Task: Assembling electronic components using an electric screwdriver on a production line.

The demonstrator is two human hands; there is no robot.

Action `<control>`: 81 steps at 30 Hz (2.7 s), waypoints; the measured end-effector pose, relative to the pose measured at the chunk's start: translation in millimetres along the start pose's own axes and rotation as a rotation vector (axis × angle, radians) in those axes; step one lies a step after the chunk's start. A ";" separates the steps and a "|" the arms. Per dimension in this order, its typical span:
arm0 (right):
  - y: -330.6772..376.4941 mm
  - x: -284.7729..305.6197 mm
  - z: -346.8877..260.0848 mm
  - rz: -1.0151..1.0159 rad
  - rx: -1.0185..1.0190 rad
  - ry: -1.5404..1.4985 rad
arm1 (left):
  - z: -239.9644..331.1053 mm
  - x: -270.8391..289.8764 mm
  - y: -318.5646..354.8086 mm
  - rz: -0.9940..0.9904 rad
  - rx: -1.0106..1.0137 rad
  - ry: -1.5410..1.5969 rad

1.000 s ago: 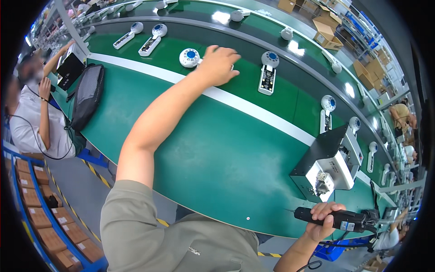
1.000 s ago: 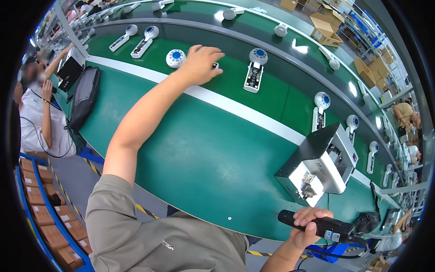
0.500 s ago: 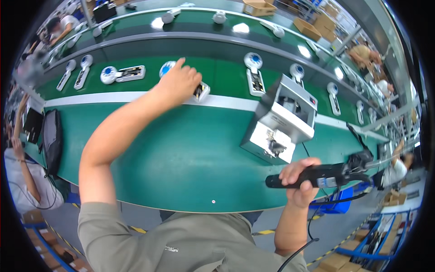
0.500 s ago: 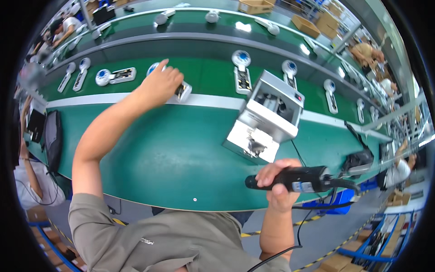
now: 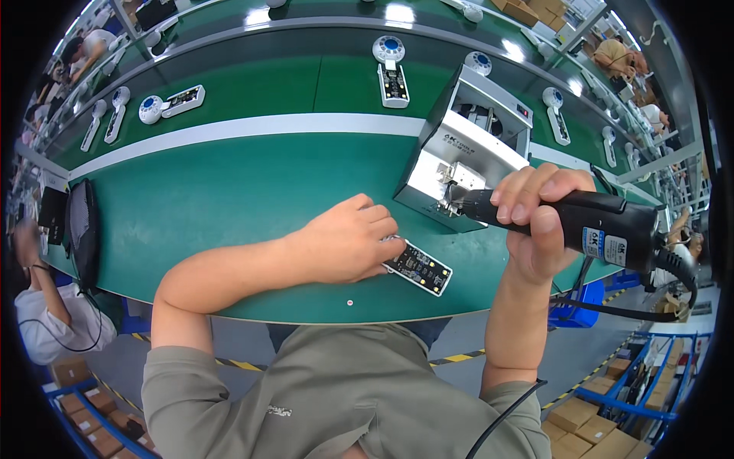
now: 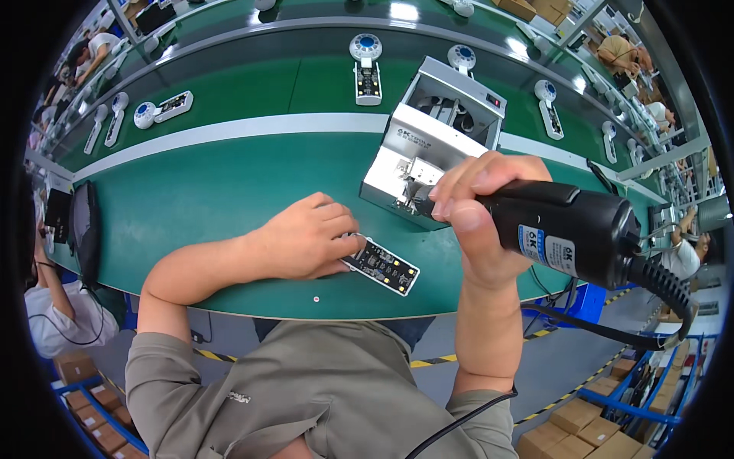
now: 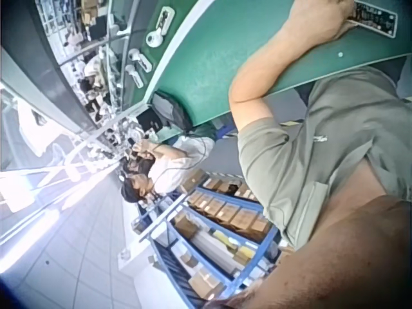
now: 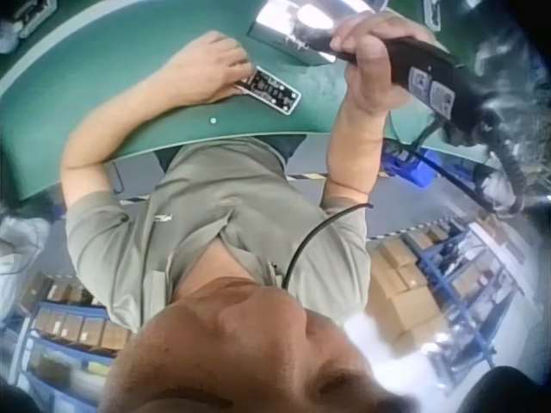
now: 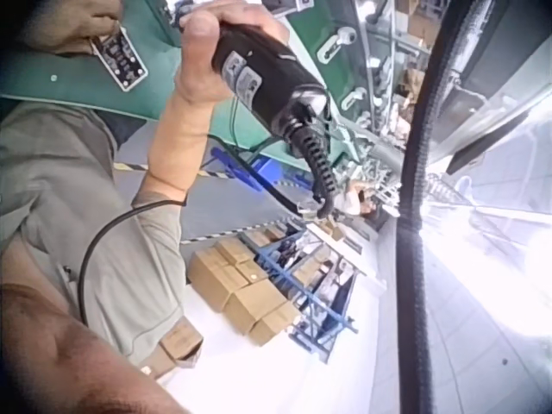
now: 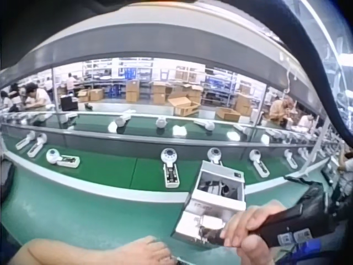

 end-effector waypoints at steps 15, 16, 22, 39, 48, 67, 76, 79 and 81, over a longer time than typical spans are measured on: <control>26.6 3.9 8.9 0.047 -0.121 -0.221 | -10.0 -26.4 -2.0 0.119 0.014 0.125; 24.6 5.5 7.2 0.046 -0.125 -0.219 | -9.8 -25.5 -3.0 0.121 0.016 0.128; 16.7 16.3 2.1 0.046 -0.084 -0.204 | -10.3 -23.1 -6.8 0.061 0.038 0.144; 32.5 12.4 34.4 -0.064 -0.256 -0.164 | -16.2 -35.9 -13.7 0.138 0.021 0.107; 27.8 -2.4 31.6 -0.048 -0.322 -0.139 | -15.1 -31.7 -6.1 0.134 0.019 0.132; -14.2 23.5 11.3 0.058 -0.042 -0.037 | -16.5 -29.2 -13.2 0.077 0.071 0.163; -16.9 21.0 14.0 -0.032 -0.183 0.107 | -18.4 -27.8 -14.3 0.101 0.057 0.178; 0.8 18.1 3.4 0.040 -0.227 -0.021 | -16.9 -25.7 -10.9 0.084 0.059 0.180; 13.1 19.5 -2.1 0.066 -0.248 -0.060 | -14.8 -25.0 -8.2 0.081 0.061 0.189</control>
Point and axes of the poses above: each hand's wrist, its own y-axis away from the middle knuckle, its own x-axis out of the back of the hand, z = x × y, the point moved 1 cm from there along -y, towards the middle knuckle, and after that the axes turned 7 degrees about -x, right-handed, at the moved point
